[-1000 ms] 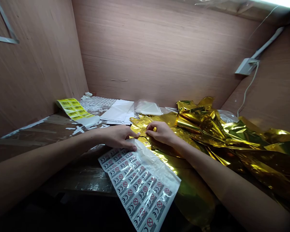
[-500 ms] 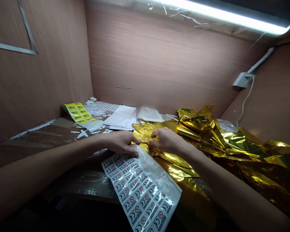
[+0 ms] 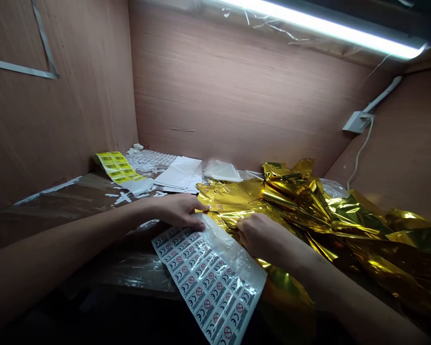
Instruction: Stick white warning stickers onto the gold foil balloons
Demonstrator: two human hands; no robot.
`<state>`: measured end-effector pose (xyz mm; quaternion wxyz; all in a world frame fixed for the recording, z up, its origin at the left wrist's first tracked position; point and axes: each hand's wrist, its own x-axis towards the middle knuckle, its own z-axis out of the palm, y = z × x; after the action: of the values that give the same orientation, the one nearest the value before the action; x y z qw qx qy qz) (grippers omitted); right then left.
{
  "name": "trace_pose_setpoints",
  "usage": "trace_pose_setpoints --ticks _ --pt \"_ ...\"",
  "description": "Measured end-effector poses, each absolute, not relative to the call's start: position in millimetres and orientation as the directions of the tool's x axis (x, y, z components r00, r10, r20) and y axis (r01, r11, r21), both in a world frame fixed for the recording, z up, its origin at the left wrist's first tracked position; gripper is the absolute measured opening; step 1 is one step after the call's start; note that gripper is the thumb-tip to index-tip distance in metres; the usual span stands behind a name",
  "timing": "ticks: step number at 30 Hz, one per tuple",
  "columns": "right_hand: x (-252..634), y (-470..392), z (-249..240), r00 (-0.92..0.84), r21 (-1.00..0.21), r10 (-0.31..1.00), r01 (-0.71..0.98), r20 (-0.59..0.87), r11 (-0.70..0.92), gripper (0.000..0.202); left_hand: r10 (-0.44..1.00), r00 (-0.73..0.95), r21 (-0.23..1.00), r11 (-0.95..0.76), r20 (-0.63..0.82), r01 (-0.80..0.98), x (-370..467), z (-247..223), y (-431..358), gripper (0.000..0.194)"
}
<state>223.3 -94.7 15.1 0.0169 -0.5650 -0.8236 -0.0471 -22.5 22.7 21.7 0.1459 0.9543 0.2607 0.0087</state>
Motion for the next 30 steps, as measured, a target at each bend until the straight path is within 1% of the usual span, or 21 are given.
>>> trace_pose_setpoints --ticks 2,3,4,6,8,9,12,13,14,16,18,20,21,22,23,25,27,28,30 --pt "218.5 -97.7 13.1 -0.353 0.198 0.935 0.92 0.035 0.339 0.021 0.501 0.862 0.292 -0.816 -0.071 0.499 -23.4 23.9 21.0 0.068" --pt "217.2 -98.5 12.7 -0.348 0.245 0.937 0.911 0.026 0.331 0.022 0.506 0.859 0.294 -0.812 -0.074 0.504 -23.9 24.9 20.2 0.07" --pt "216.8 -98.5 12.6 -0.342 0.256 0.939 0.912 0.04 0.321 0.023 0.51 0.857 0.293 -0.811 -0.073 0.507 -24.5 25.5 19.5 0.073" --pt "219.7 -96.5 13.5 -0.338 0.222 0.935 0.925 0.108 0.309 0.024 0.51 0.858 0.282 -0.817 -0.051 0.503 -25.5 25.8 18.7 0.077" --pt "226.0 -92.2 14.7 -0.338 0.138 0.92 0.939 0.201 0.315 0.025 0.501 0.865 0.27 -0.83 -0.022 0.488 -26.0 25.1 18.1 0.075" --pt "229.9 -89.8 15.1 -0.328 0.076 0.911 0.944 0.248 0.32 0.025 0.496 0.869 0.267 -0.836 -0.011 0.48 -26.1 24.7 17.8 0.073" --pt "241.0 -83.0 14.1 -0.231 -0.182 0.912 0.935 0.339 0.304 0.013 0.474 0.88 0.281 -0.846 0.004 0.454 -25.4 24.0 16.6 0.069" --pt "244.2 -81.2 13.0 -0.185 -0.273 0.922 0.919 0.341 0.285 0.009 0.467 0.884 0.288 -0.847 0.007 0.446 -25.1 24.0 16.2 0.068" --pt "247.3 -79.4 11.7 -0.141 -0.352 0.932 0.898 0.334 0.263 0.011 0.459 0.888 0.295 -0.85 0.008 0.436 -24.8 24.0 15.8 0.067" --pt "253.4 -75.5 9.3 -0.089 -0.476 0.949 0.849 0.301 0.231 0.014 0.449 0.893 0.298 -0.854 0.007 0.427 -24.5 23.7 15.7 0.065" --pt "259.7 -71.2 8.1 -0.083 -0.571 0.967 0.793 0.24 0.21 0.017 0.461 0.888 0.292 -0.848 -0.006 0.442 -24.5 23.0 16.4 0.067" --pt "265.0 -67.4 8.1 -0.099 -0.632 0.98 0.752 0.172 0.187 0.02 0.484 0.875 0.288 -0.836 -0.01 0.466 -24.3 22.1 17.6 0.071" --pt "266.6 -66.2 8.1 -0.113 -0.629 0.981 0.755 0.156 0.187 0.02 0.497 0.868 0.285 -0.83 -0.013 0.479 -23.8 21.8 18.2 0.071" --pt "267.0 -65.8 7.7 -0.127 -0.593 0.978 0.78 0.165 0.202 0.02 0.506 0.862 0.284 -0.824 -0.023 0.491 -23.1 21.7 18.4 0.07" --pt "266.2 -66.3 6.5 -0.146 -0.523 0.969 0.82 0.2 0.232 0.022 0.513 0.858 0.279 -0.819 -0.039 0.502 -22.1 21.9 18.3 0.067" --pt "262.1 -69.3 0.9 -0.211 -0.313 0.935 0.901 0.286 0.3 0.029 0.523 0.849 0.256 -0.812 -0.077 0.524 -19.5 22.7 17.1 0.058" --pt "259.3 -72.0 -8.0 -0.276 -0.099 0.902 0.941 0.331 0.324 0.032 0.537 0.839 0.228 -0.809 -0.092 0.542 -16.8 23.3 15.1 0.051" --pt "260.7 -72.0 -12.5 -0.291 -0.019 0.897 0.949 0.334 0.315 0.03 0.543 0.835 0.218 -0.808 -0.085 0.548 -15.8 23.2 14.4 0.049" --pt "272.9 -67.0 -18.7 -0.285 0.095 0.902 0.959 0.323 0.268 0.025 0.555 0.829 0.222 -0.802 -0.065 0.554 -14.4 22.2 13.9 0.044"
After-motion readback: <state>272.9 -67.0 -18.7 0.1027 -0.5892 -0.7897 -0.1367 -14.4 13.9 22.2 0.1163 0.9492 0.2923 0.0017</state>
